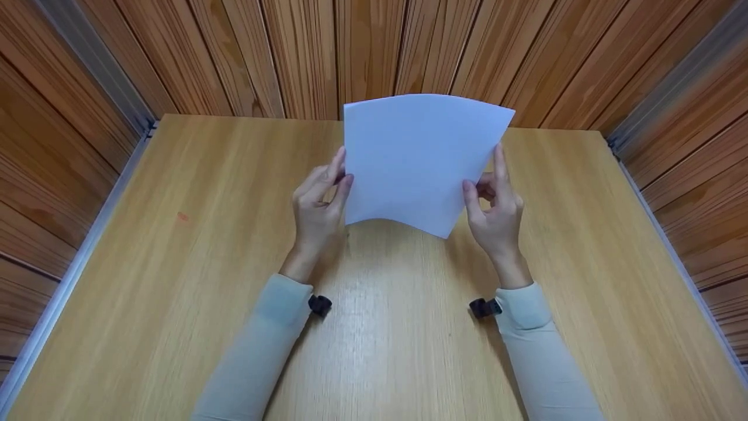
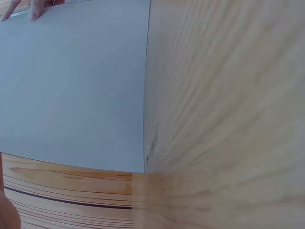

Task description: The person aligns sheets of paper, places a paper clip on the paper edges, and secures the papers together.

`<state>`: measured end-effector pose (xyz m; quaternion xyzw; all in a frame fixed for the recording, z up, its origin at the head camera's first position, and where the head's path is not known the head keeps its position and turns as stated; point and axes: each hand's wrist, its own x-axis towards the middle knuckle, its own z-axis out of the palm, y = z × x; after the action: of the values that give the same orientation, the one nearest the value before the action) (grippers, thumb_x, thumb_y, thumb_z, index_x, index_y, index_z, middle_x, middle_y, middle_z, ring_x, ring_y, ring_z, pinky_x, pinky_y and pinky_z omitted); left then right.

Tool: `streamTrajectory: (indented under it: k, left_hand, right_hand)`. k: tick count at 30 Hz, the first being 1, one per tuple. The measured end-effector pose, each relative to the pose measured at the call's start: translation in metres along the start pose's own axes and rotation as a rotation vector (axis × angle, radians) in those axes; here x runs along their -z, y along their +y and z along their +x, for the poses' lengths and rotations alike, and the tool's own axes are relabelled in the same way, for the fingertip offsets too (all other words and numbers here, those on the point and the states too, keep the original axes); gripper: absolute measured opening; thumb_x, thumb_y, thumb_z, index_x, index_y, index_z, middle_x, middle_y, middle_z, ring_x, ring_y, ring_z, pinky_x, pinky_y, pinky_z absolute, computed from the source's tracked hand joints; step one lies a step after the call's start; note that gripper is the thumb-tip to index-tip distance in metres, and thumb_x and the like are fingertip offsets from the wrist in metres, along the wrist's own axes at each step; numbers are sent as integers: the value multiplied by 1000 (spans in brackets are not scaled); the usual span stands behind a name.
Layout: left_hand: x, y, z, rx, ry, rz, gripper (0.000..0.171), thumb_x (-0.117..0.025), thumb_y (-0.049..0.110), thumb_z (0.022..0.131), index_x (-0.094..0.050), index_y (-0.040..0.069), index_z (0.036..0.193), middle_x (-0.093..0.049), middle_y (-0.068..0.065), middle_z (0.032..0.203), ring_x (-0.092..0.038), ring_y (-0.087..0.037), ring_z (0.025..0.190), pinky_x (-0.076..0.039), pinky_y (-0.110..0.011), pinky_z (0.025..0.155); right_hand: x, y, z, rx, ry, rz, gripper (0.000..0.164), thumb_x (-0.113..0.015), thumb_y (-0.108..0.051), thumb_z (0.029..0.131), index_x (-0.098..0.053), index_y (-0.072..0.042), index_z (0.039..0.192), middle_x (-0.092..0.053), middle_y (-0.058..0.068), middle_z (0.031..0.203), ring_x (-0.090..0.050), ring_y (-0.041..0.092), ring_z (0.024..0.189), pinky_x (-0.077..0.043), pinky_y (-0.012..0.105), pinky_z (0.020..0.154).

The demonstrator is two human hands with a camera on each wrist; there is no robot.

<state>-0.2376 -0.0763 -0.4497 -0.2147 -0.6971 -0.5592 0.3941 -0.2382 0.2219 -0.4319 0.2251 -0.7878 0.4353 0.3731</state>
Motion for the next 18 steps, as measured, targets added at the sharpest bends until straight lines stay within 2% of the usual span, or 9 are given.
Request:
streamTrajectory:
  k: [7, 12, 18]
  left_hand:
    - [0, 1, 0, 2, 5, 6, 42, -71, -3, 99, -64, -3, 140, -77, -11, 110, -72, -22, 96, -61, -27, 89]
    - [0, 0, 1, -10, 15, -1, 40, -71, -4, 99, -66, -5, 138, -76, -12, 103, -72, -23, 92, -60, -24, 85]
    - [0, 1, 1, 0, 12, -8, 42, -71, -3, 99, -65, -2, 140, -75, -11, 102, -70, -19, 89, -60, -23, 83]
  right_hand:
    - [-1, 3, -1, 17, -1, -3, 69, -71, 9, 96, -37, 12, 156, -76, 18, 94, -75, 29, 78, -57, 14, 80]
    - [-2, 6, -2, 36, 0, 15, 68, -70, 12, 95, -36, 15, 154, -76, 18, 92, -74, 28, 76, -57, 13, 78]
    - [-2, 8, -5, 32, -11, 18, 69, -69, 12, 95, -35, 15, 154, -76, 19, 92, -74, 30, 75, -56, 13, 78]
